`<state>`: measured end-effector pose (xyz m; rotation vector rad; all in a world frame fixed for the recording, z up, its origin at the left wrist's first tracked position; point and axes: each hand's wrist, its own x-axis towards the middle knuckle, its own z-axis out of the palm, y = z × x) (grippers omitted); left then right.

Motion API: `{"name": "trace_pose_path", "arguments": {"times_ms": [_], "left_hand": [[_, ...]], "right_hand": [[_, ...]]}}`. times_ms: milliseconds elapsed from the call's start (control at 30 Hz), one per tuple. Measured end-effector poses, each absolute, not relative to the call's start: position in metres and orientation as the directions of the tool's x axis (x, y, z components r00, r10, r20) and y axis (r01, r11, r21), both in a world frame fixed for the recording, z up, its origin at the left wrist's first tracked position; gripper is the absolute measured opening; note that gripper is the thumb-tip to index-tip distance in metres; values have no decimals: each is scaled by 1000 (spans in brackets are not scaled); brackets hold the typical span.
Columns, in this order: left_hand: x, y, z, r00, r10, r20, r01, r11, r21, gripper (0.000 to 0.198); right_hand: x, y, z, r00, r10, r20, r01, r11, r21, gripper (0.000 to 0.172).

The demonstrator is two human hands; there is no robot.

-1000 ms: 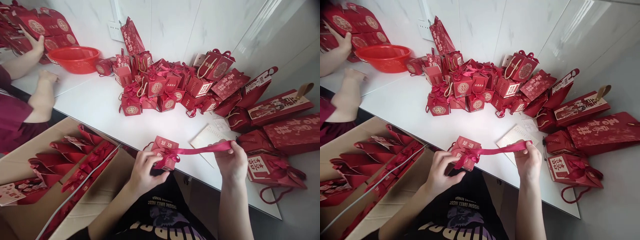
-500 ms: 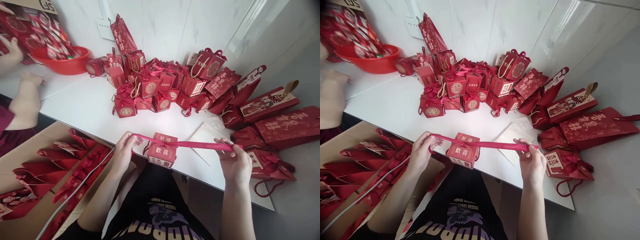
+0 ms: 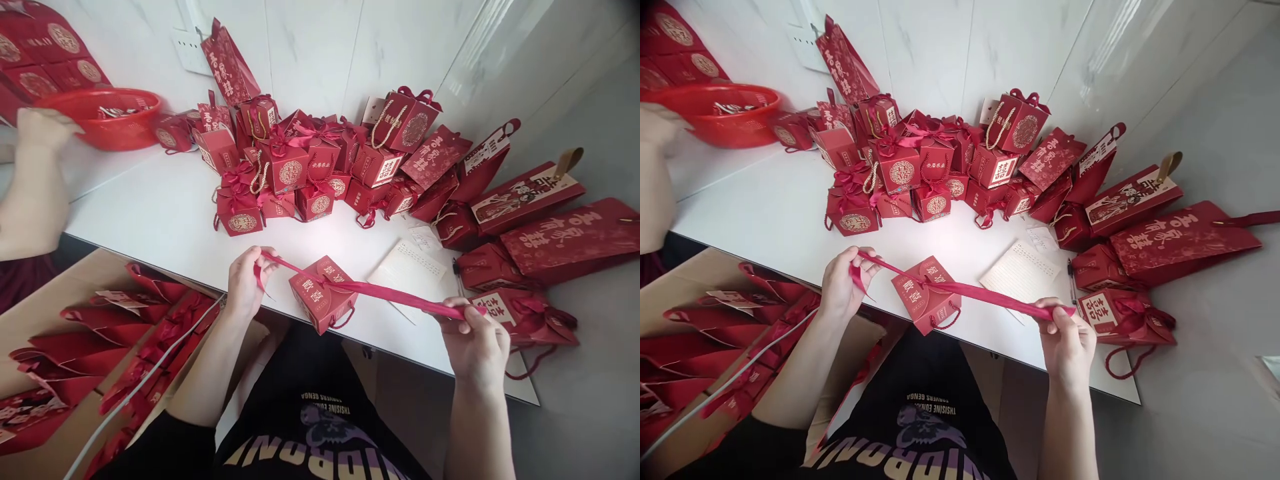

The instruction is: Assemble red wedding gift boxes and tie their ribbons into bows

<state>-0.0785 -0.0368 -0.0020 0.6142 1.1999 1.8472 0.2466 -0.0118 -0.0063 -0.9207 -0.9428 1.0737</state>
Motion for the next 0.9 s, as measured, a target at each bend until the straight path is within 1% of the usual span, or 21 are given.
{"name": "trace_pose_path", "arguments": {"times_ms": [133, 267, 333, 433, 500, 600, 700, 767, 833, 900], "left_hand": [[-81, -32, 3, -552, 833, -28, -376, -219, 900, 32], [-81, -30, 8, -536, 844, 16, -387, -263, 884, 33], [-80, -33, 8, -547, 836, 50, -357, -287, 889, 33], [-78, -39, 5, -570, 815, 105, -281, -313, 907, 35], [-77, -44, 3, -572, 809, 135, -250, -328, 911, 37], [-76, -51, 3, -572, 806, 152, -253, -349, 902, 40], [-74, -54, 6, -571, 807, 151, -277, -362, 890, 40], [-72, -54, 8, -549, 825, 132, -323, -355, 877, 40], [-70, -53, 7, -487, 871, 73, -409, -300, 862, 39], [-66, -50, 4, -390, 920, -25, -489, -184, 853, 37]], "right_hand": [[248, -22, 3, 152, 959, 238, -274, 272, -923, 37], [246, -19, 4, 199, 940, 275, -257, 321, -912, 33], [245, -13, -1, 260, 933, 248, -247, 312, -917, 32], [244, -1, -9, 336, 927, 169, -242, 258, -935, 32], [243, 6, -13, 352, 927, 127, -235, 219, -947, 31], [240, 12, -16, 359, 928, 98, -220, 186, -958, 32], [235, 17, -17, 359, 929, 92, -206, 175, -963, 34], [231, 21, -17, 356, 930, 87, -203, 168, -965, 34], [227, 26, -16, 362, 930, 70, -213, 155, -965, 32], [224, 31, -13, 371, 927, 54, -233, 150, -961, 34]]}}
